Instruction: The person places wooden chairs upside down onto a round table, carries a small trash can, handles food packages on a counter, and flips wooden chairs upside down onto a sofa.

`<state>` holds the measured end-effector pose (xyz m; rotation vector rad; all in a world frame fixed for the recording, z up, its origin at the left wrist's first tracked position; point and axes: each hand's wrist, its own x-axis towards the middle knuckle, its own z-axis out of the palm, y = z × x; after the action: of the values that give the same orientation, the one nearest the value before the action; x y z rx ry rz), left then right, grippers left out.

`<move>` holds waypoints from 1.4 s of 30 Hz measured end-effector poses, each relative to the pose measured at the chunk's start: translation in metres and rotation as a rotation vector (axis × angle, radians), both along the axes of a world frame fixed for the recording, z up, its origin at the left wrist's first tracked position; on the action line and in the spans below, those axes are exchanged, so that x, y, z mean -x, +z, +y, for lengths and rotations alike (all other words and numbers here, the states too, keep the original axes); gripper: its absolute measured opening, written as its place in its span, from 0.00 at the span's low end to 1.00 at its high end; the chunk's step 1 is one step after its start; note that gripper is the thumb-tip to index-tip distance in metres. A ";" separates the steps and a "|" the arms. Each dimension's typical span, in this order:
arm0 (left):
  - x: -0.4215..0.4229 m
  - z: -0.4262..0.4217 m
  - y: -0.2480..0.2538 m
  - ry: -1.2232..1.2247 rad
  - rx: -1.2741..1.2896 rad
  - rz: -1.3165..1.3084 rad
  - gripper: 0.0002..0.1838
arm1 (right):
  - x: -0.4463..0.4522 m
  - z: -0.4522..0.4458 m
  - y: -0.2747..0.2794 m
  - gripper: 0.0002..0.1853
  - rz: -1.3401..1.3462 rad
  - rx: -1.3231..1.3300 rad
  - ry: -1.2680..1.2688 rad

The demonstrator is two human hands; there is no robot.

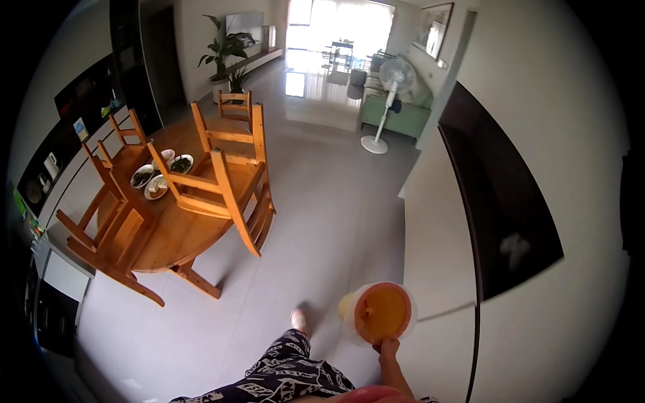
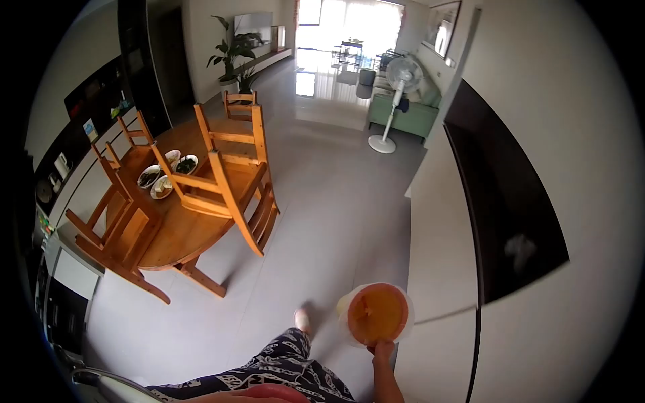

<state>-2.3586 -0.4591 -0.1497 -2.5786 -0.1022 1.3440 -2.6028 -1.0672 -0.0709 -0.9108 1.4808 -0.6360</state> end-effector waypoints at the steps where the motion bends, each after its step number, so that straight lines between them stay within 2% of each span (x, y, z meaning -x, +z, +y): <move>1: -0.009 -0.030 -0.006 0.028 0.012 0.018 0.28 | -0.019 -0.037 -0.003 0.13 -0.031 0.010 -0.014; 3: -0.040 -0.100 -0.020 0.043 0.051 0.042 0.28 | -0.059 -0.106 -0.003 0.12 -0.101 0.028 -0.054; 4: -0.062 -0.141 -0.029 0.045 0.075 0.042 0.28 | -0.082 -0.139 -0.003 0.11 -0.050 0.000 -0.139; 5: -0.090 -0.187 -0.033 0.031 0.112 0.037 0.28 | -0.096 -0.177 -0.003 0.12 -0.124 -0.070 -0.153; 7: -0.154 -0.286 -0.049 -0.046 0.221 -0.022 0.28 | -0.123 -0.230 0.000 0.13 -0.059 -0.082 -0.213; 9: -0.248 -0.402 -0.073 -0.167 0.396 -0.185 0.27 | -0.140 -0.276 0.002 0.15 -0.032 -0.066 -0.326; 10: -0.310 -0.475 -0.064 -0.224 0.495 -0.309 0.27 | -0.157 -0.306 -0.002 0.16 -0.032 -0.056 -0.380; 11: -0.380 -0.555 -0.024 -0.304 0.595 -0.425 0.23 | -0.161 -0.335 -0.010 0.17 0.035 -0.098 -0.392; 13: -0.499 -0.730 0.098 -0.368 0.625 -0.545 0.17 | -0.182 -0.382 -0.008 0.15 0.075 -0.102 -0.486; 14: -0.537 -0.800 0.157 -0.317 0.783 -0.722 0.17 | -0.192 -0.411 -0.012 0.15 0.146 -0.118 -0.490; 16: -0.609 -0.919 0.214 -0.272 0.982 -0.837 0.14 | -0.212 -0.465 -0.025 0.16 0.297 -0.154 -0.511; 18: -0.646 -1.004 0.266 -0.227 1.193 -0.877 0.13 | -0.242 -0.527 -0.036 0.15 0.354 -0.155 -0.484; 20: -0.675 -1.075 0.284 -0.232 1.256 -0.884 0.12 | -0.293 -0.602 -0.043 0.14 0.347 -0.125 -0.397; 22: -0.683 -1.113 0.268 -0.217 1.223 -0.847 0.12 | -0.350 -0.680 -0.044 0.14 0.301 -0.054 -0.284; 24: -0.691 -1.127 0.184 -0.174 1.041 -0.798 0.12 | -0.418 -0.760 -0.036 0.13 0.228 -0.004 -0.189; 26: -0.671 -1.093 0.084 -0.101 0.739 -0.556 0.19 | -0.501 -0.853 -0.041 0.11 0.158 -0.011 -0.233; 27: -0.660 -1.077 0.035 -0.095 0.582 -0.426 0.22 | -0.543 -0.885 -0.011 0.11 0.112 0.026 -0.034; 28: -0.645 -1.053 -0.003 -0.057 0.451 -0.300 0.22 | -0.580 -0.925 -0.013 0.14 0.078 0.062 -0.017; 31: -0.618 -1.009 -0.031 0.126 0.198 -0.070 0.22 | -0.698 -1.027 0.025 0.13 0.040 0.122 0.164; 33: -0.633 -1.017 -0.029 0.239 0.106 0.014 0.21 | -0.776 -1.088 0.039 0.11 0.019 0.183 0.228; 35: -0.667 -1.042 -0.035 0.303 0.075 0.063 0.21 | -0.825 -1.147 0.020 0.12 -0.089 0.163 0.273; 36: -0.695 -1.061 -0.038 0.321 0.072 0.078 0.21 | -0.865 -1.174 0.016 0.13 -0.158 0.157 0.293; 39: -0.799 -1.135 -0.055 0.271 0.122 0.086 0.22 | -0.954 -1.217 0.015 0.15 -0.064 0.113 0.139; 42: -0.957 -1.239 -0.096 -0.019 0.246 -0.001 0.22 | -0.980 -1.242 -0.009 0.17 0.092 0.046 -0.059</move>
<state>-1.4020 -1.6981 -0.2453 -2.7702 0.0938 1.4292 -1.6227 -2.3093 -0.0798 -0.9451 1.5860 -0.6810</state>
